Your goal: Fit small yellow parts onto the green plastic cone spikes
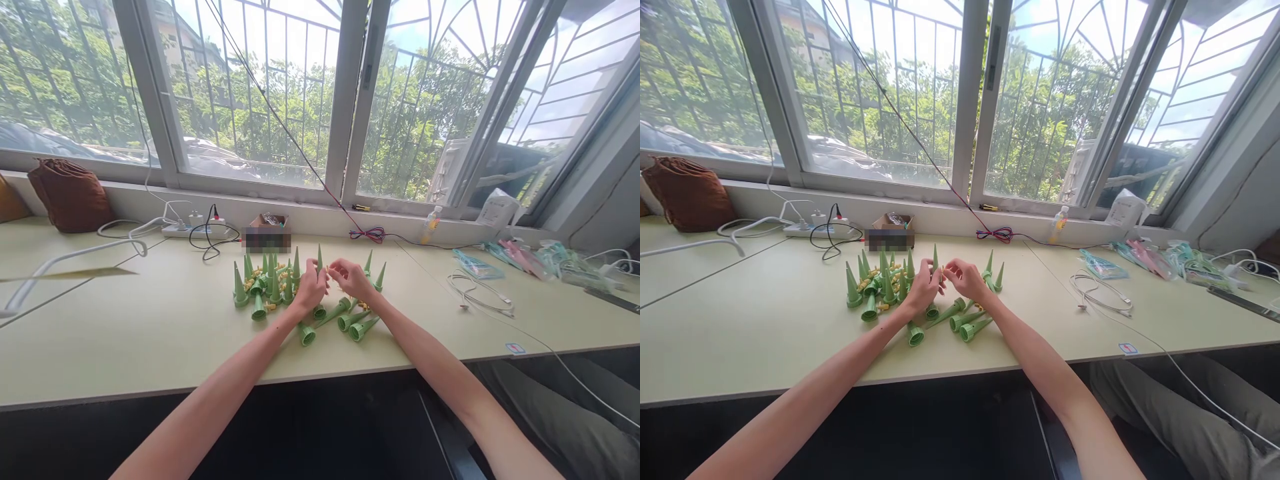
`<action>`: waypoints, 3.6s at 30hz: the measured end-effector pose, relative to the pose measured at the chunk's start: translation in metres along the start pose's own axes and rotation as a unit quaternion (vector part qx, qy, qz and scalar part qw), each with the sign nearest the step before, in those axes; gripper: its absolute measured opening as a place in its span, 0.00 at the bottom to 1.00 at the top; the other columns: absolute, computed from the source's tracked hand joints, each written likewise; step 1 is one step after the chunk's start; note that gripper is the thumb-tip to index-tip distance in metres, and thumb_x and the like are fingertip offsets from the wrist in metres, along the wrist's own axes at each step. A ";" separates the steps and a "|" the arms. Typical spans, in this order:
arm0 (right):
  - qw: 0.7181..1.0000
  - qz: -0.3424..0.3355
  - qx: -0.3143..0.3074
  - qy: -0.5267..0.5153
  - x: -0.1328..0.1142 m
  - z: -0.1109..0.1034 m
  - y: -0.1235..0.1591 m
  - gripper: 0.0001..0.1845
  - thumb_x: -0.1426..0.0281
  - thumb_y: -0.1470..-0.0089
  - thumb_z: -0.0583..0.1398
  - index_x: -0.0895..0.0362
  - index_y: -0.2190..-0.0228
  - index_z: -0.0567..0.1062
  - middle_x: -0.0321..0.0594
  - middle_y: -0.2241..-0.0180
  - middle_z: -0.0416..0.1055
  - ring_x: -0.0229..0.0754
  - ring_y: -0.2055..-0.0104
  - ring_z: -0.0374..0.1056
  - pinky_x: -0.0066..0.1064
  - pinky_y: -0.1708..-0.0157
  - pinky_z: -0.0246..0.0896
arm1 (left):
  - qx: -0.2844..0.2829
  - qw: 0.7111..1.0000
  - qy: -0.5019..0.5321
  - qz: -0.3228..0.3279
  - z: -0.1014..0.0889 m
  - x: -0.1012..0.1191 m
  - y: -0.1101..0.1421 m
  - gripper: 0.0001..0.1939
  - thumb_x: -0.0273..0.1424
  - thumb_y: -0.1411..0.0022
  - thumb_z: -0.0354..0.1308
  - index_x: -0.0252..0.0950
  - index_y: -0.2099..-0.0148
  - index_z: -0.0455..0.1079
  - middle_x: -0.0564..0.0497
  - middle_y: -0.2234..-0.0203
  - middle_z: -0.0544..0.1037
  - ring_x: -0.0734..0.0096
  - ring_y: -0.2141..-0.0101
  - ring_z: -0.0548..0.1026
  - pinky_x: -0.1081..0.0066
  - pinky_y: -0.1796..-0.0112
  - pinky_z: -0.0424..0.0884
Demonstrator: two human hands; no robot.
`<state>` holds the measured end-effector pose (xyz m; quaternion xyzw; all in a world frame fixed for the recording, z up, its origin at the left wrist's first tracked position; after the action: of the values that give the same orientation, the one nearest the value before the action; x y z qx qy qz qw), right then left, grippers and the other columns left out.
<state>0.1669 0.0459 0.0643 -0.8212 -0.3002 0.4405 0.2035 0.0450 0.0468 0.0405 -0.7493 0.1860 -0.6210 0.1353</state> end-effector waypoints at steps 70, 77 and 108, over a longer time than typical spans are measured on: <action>0.997 -0.015 -0.028 0.075 0.004 0.005 0.000 0.21 0.61 0.37 0.48 0.57 0.78 0.67 0.32 0.82 0.61 0.33 0.79 0.52 0.26 0.74 0.49 | -0.008 0.998 -0.056 0.024 0.000 0.001 0.001 0.12 0.35 0.34 0.47 0.35 0.52 0.58 0.53 0.75 0.71 0.75 0.80 0.71 0.74 0.80 0.69; 1.000 -0.008 -0.020 0.002 0.003 0.005 0.000 0.14 0.59 0.42 0.55 0.57 0.69 0.70 0.36 0.72 0.72 0.34 0.74 0.62 0.26 0.73 0.55 | 0.015 0.999 -0.032 0.026 -0.004 0.003 0.001 0.14 0.36 0.34 0.47 0.35 0.50 0.56 0.54 0.75 0.71 0.74 0.79 0.72 0.73 0.78 0.69; 0.996 0.042 -0.074 -0.038 0.007 0.014 0.001 0.20 0.58 0.39 0.50 0.57 0.76 0.68 0.32 0.82 0.65 0.32 0.81 0.59 0.25 0.76 0.55 | 0.001 0.997 -0.065 0.030 -0.001 0.003 0.000 0.11 0.36 0.33 0.44 0.36 0.51 0.56 0.57 0.78 0.69 0.75 0.82 0.70 0.73 0.78 0.67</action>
<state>0.1588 0.0507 0.0522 -0.8286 -0.3049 0.4559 0.1121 0.0445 0.0458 0.0433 -0.7821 0.1987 -0.5665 0.1669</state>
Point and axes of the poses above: each hand's wrist, its own y-axis away from the middle knuckle, its own z-axis out of the palm, x = y × z, the point moved 7 cm from there along -y, towards the middle knuckle
